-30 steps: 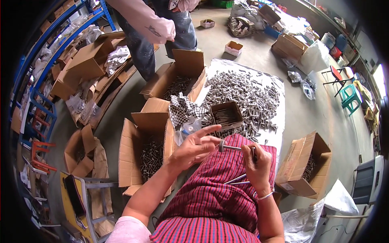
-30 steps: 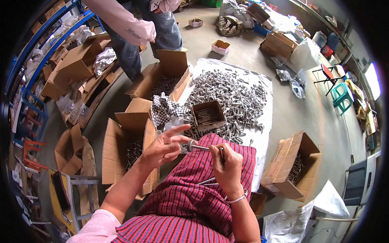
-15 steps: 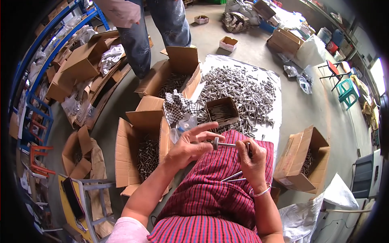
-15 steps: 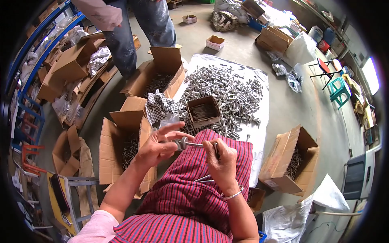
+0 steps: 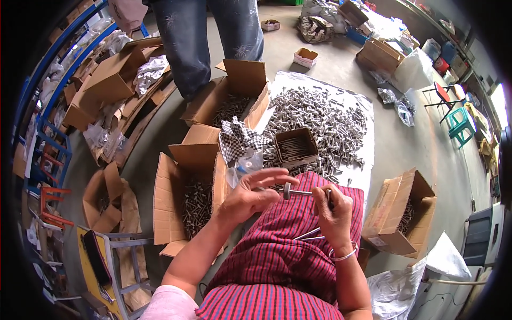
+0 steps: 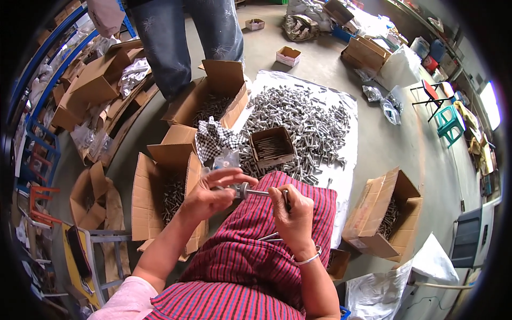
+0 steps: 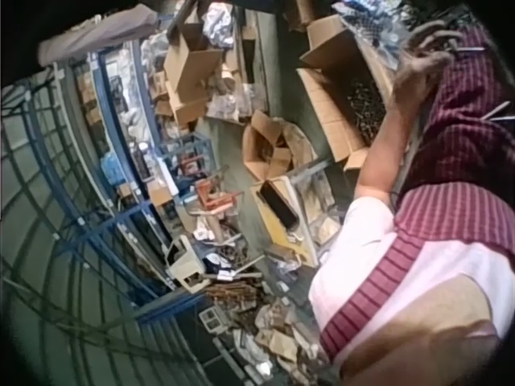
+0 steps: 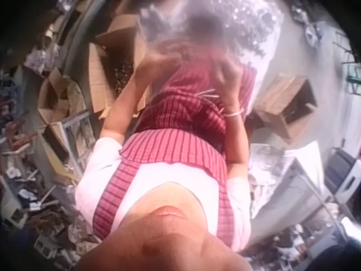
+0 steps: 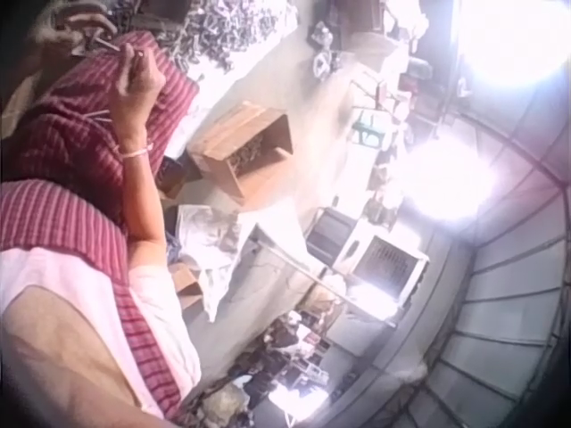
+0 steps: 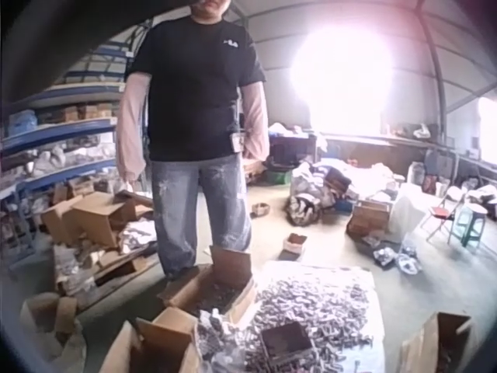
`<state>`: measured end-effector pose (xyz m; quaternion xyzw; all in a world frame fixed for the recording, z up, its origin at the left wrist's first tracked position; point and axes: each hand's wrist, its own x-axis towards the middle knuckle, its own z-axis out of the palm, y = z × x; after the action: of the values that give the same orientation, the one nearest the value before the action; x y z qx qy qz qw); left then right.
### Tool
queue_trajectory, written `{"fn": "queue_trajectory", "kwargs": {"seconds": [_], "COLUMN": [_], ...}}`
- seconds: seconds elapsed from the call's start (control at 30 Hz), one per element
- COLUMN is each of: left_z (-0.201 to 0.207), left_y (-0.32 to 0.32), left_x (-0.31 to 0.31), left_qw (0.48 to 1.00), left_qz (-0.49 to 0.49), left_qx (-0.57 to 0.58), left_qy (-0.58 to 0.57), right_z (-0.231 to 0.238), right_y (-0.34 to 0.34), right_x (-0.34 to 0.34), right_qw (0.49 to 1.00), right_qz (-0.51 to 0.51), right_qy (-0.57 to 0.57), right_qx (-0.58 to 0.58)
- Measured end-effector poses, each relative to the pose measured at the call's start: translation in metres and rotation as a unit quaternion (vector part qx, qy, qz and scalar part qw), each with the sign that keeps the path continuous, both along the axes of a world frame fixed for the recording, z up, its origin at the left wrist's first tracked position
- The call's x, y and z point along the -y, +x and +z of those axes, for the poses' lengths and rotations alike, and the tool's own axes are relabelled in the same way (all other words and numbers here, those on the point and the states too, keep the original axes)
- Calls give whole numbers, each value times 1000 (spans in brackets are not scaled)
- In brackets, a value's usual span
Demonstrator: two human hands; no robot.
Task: The person assembles small metal rods and washers by hand, taking them from floor-level storage boxes.
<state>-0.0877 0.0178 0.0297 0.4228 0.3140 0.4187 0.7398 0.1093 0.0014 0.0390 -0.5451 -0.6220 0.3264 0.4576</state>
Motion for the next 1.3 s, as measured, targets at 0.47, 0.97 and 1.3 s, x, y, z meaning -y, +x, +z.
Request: {"fn": "queue_trajectory", "kwargs": {"seconds": [0.47, 0.97, 1.3], "left_z": [-7, 1, 22], "left_y": [41, 57, 74], "left_x": [0, 3, 13], "left_qw": [989, 995, 999], "left_qz": [-78, -79, 40], "left_qx": [3, 9, 13], "left_qy": [-122, -63, 22], "right_z": [5, 8, 3], "right_y": [48, 60, 65], "right_x": [6, 6, 8], "right_qw": [1000, 1000, 999], "right_qz": [18, 14, 20], "right_qy": [13, 23, 28], "right_qx": [5, 6, 25]}}
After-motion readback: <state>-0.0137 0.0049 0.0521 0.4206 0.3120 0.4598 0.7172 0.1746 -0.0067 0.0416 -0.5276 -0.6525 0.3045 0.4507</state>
